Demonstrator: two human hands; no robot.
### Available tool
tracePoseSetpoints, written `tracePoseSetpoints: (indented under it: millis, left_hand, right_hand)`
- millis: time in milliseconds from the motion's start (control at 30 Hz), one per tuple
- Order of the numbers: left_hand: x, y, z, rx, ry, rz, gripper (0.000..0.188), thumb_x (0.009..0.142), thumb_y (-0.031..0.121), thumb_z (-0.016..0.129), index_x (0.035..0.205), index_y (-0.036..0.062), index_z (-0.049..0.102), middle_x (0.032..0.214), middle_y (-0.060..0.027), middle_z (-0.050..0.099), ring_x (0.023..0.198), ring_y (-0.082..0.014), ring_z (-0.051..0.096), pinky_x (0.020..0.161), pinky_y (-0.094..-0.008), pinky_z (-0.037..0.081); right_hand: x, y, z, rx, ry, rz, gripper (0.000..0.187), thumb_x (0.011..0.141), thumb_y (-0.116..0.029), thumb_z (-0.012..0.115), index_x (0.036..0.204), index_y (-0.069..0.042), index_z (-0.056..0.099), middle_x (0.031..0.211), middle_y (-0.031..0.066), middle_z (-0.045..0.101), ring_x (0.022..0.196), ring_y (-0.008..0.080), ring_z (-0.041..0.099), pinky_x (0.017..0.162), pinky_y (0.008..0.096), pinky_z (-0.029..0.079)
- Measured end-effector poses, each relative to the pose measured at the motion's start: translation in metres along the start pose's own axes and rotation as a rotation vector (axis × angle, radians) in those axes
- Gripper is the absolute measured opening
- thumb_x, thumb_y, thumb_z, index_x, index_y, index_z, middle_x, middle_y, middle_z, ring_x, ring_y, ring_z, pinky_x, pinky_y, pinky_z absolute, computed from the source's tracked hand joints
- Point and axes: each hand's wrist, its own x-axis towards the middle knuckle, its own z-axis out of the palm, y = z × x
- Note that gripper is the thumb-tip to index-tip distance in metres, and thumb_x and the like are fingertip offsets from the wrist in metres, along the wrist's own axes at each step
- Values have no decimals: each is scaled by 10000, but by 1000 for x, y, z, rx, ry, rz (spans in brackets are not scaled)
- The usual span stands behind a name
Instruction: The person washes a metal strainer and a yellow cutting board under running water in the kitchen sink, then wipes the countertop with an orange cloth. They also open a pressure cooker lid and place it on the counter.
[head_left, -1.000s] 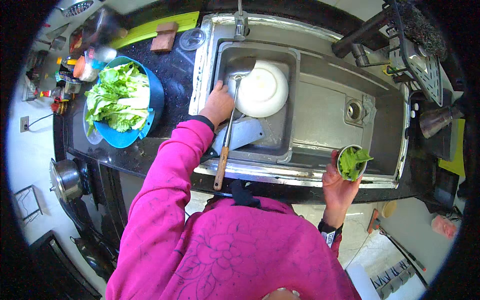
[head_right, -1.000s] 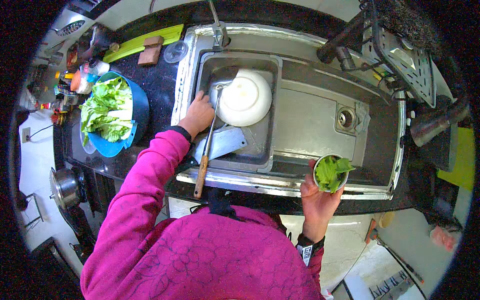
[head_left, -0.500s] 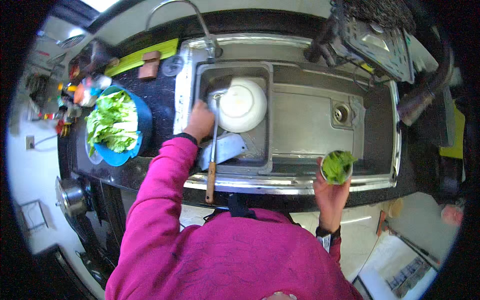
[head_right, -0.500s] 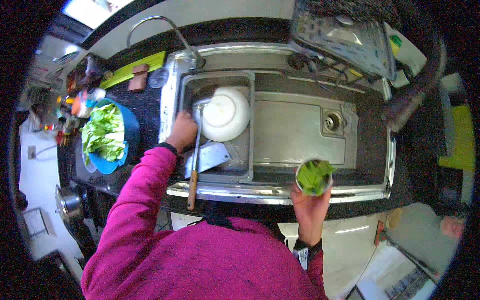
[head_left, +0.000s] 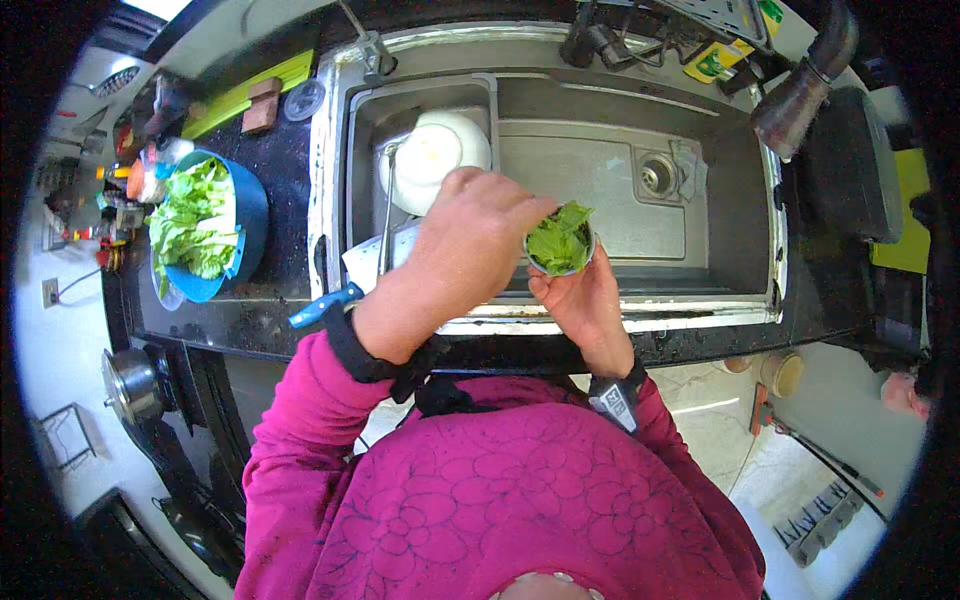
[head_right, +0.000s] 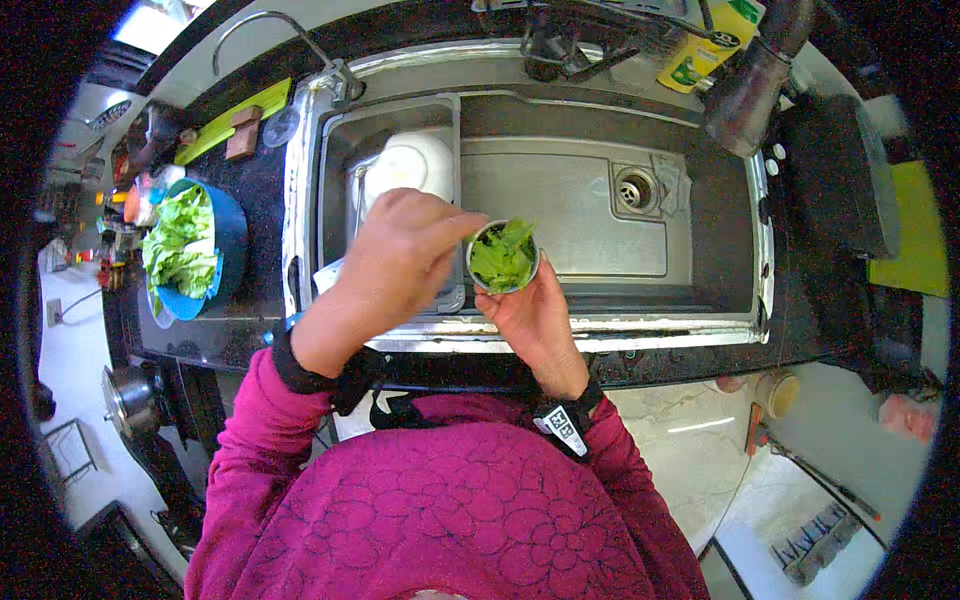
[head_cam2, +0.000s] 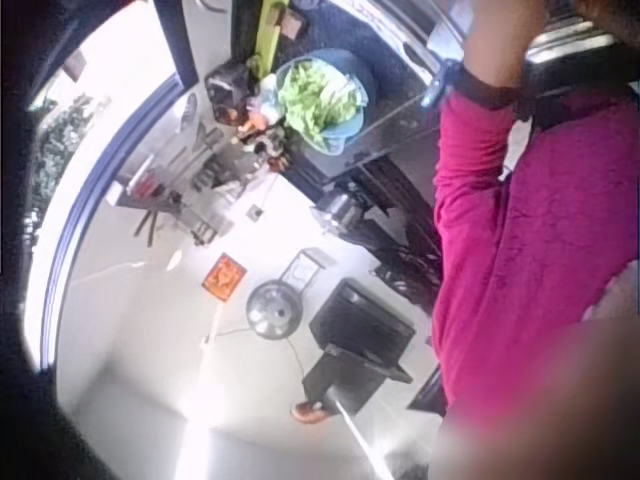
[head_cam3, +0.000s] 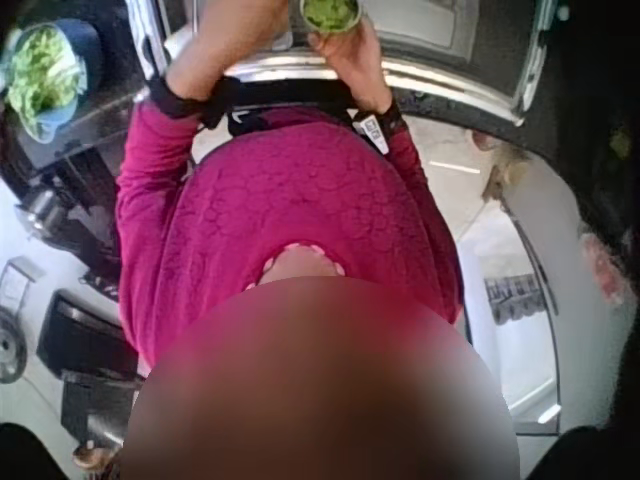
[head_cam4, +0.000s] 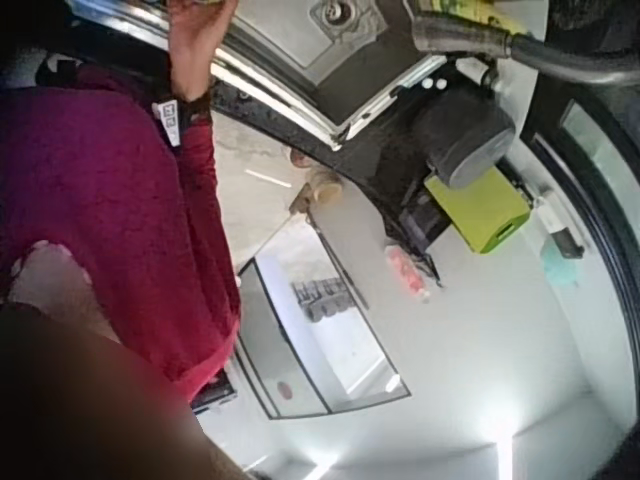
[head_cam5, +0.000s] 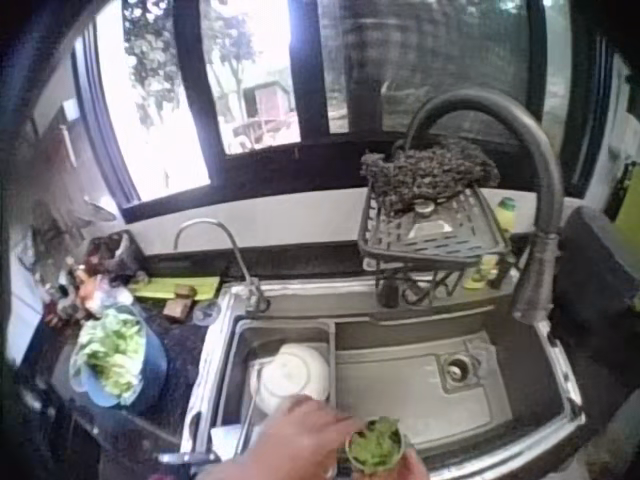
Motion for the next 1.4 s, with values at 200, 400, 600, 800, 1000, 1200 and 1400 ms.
tracePoseSetpoints:
  millis: [200,400,600,800,1000,1200,1400]
  left_hand:
    - [-14,16,18,50,0,6,193,632,86,634,823,116,641,734,-36,571,754,-227,558,789,-369,411]
    - [-42,15,-4,-6,145,13,154,648,164,703,728,94,591,695,-44,521,754,-239,538,828,-401,411]
    - [-106,-24,-67,-18,358,-146,183,624,33,719,750,82,595,726,-52,551,739,-252,555,735,-382,439]
    - [-212,-77,-138,63,577,-260,192,639,-27,724,783,60,633,749,-77,592,742,-248,578,685,-341,464]
    - [-339,-171,-221,122,730,-422,193,662,-23,705,813,62,619,759,-82,599,733,-258,574,687,-343,458]
    - [-448,-237,-245,42,668,-756,265,698,-33,654,946,23,579,899,-129,563,768,-264,557,688,-341,472]
    - [-493,-282,-223,127,449,-691,277,712,-6,634,977,48,574,954,-138,552,872,-315,557,758,-398,460]
  right_hand:
    - [0,10,1,-20,-35,37,428,947,-411,365,1230,-108,469,1161,57,558,1025,206,549,864,368,461]
    - [-4,25,6,-14,-44,-16,411,918,-377,441,1218,-99,482,1183,80,549,1017,216,547,852,371,463]
    - [4,31,31,-2,44,-144,486,841,-311,578,1222,-37,451,1197,170,510,1055,326,518,905,436,445]
    - [41,55,106,-125,-137,-332,457,858,-234,559,1247,-27,436,1264,185,459,1146,353,453,975,455,394]
    - [83,95,227,-159,-403,-585,452,862,-163,542,1251,24,406,1322,233,382,1243,390,350,1069,503,290]
    - [139,128,368,-324,-420,-1174,396,860,-104,544,1193,59,409,1279,252,390,1193,407,395,1023,554,339]
    - [188,162,478,-502,-376,-1775,204,837,-40,573,1025,21,521,971,177,593,981,311,566,921,514,453]
